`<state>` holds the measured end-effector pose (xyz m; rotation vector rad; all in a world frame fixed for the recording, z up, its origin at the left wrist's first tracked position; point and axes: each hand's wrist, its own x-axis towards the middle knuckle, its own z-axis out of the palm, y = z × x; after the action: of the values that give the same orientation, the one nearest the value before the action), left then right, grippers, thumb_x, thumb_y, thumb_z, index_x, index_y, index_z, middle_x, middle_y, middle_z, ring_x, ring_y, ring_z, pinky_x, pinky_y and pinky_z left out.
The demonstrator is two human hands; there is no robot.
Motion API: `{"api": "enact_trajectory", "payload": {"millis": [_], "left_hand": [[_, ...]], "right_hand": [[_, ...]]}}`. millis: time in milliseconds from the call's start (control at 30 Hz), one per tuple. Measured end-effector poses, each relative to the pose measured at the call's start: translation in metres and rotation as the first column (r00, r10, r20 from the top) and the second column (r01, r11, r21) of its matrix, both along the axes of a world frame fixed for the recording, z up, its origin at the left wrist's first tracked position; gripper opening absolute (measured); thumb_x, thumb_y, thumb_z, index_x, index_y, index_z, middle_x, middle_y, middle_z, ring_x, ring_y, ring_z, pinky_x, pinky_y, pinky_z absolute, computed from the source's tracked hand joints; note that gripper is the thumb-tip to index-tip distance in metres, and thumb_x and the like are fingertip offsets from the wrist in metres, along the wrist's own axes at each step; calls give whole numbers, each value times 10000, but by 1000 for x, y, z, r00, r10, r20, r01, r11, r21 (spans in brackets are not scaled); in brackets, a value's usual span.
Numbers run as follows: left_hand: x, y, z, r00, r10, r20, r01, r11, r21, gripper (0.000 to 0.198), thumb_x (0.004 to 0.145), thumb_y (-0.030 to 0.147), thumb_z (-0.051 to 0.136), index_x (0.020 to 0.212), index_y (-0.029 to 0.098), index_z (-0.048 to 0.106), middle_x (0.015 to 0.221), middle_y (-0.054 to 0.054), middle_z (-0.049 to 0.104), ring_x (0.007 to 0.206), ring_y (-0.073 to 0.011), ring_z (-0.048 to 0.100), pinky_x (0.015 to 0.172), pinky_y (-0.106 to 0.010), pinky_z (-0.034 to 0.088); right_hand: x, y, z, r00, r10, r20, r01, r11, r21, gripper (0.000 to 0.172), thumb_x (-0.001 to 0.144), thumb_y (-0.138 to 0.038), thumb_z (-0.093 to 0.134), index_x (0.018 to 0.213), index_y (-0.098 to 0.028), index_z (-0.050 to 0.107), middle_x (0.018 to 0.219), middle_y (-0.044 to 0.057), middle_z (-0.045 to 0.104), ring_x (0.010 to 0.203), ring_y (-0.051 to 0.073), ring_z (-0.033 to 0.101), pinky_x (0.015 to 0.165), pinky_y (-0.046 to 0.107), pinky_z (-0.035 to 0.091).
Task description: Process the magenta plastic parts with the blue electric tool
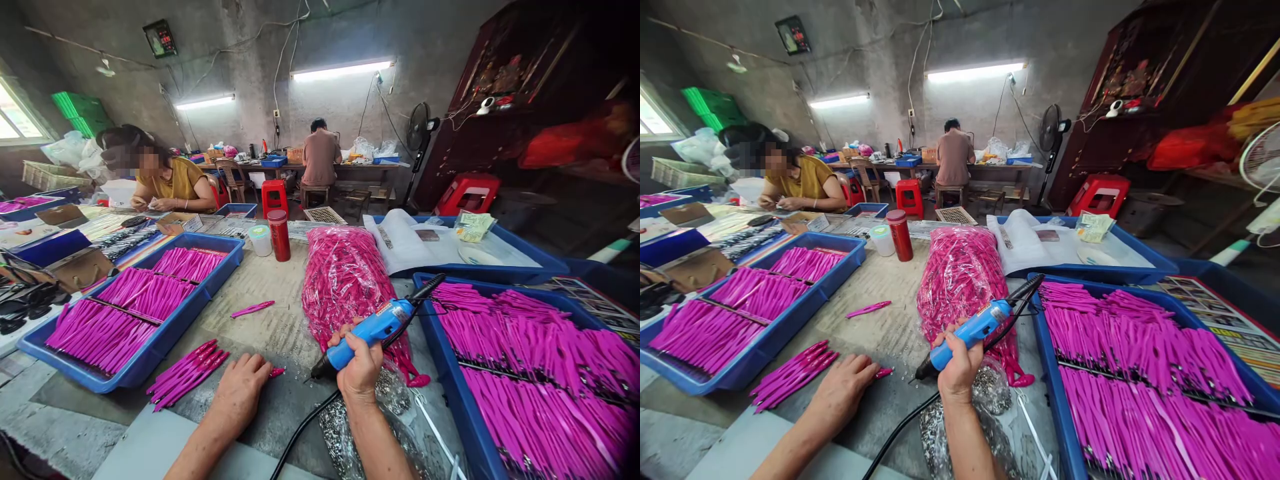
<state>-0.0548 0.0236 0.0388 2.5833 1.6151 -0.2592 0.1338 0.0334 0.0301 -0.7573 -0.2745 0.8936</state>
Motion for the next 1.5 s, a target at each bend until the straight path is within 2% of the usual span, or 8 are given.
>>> {"api": "enact_trajectory", "payload": {"millis": [133,367,467,567,733,967,1233,1500], "left_hand": [[0,-3,-6,998,-21,57,20,1000,12,268,875,157,370,896,246,622,897,-32,615,861,-198,536,697,-303,393],[-15,-2,-36,941,-35,336,-7,992,123,197,841,239,463,956,226,621,887,-39,638,828,-178,565,709,-266,444],[-19,-1,-43,908,-59,414,0,990,140,212,854,276,435,838,226,640,814,-32,629,770,-166,565,680,-252,450],[-15,-2,-41,880,-38,474,-21,993,118,272,864,316,408,743,226,635,743,-26,608,727,-158,561,648,-241,448],[-1,-6,-34,853,35,521,-64,997,39,250,851,312,418,776,226,640,751,-28,605,734,-154,568,653,-235,451],[12,-7,-30,878,112,466,-105,994,-40,207,824,249,446,742,213,633,785,-38,612,785,-169,567,703,-255,446],[22,-4,-13,902,224,368,-175,971,-161,146,780,174,476,676,202,574,783,-5,583,804,-144,537,709,-227,400],[17,-5,-25,857,210,471,-185,978,-99,142,786,201,466,744,204,602,742,-17,589,773,-163,550,686,-257,427]], "right_hand": [[0,0,0,1000,-6,9,6,1000,7,398,548,-286,647,871,-195,435,628,-58,506,451,132,511,454,252,420],[1,0,2,1000,3,-9,-3,1000,-2,411,537,-285,643,875,-195,427,614,-54,513,449,137,508,451,252,418],[0,0,4,1000,2,-7,-2,1000,-2,413,531,-289,642,870,-196,424,603,-56,510,439,138,505,437,244,410],[0,0,3,1000,4,-20,-4,1000,-5,419,532,-290,642,879,-196,427,609,-56,512,445,139,508,444,249,417],[1,1,1,1000,-2,-16,2,1000,-13,423,533,-293,642,885,-195,428,617,-51,518,447,142,510,440,251,417],[1,0,4,1000,-2,-10,2,1000,-9,403,537,-288,633,867,-196,422,594,-58,510,441,136,503,438,248,417],[0,0,3,1000,-2,-29,2,1000,-9,415,527,-287,636,871,-191,424,606,-59,508,433,135,503,433,250,414],[0,1,5,1000,-12,-13,12,1000,-8,414,542,-291,623,878,-201,399,610,-57,509,432,143,503,417,253,411]]}}
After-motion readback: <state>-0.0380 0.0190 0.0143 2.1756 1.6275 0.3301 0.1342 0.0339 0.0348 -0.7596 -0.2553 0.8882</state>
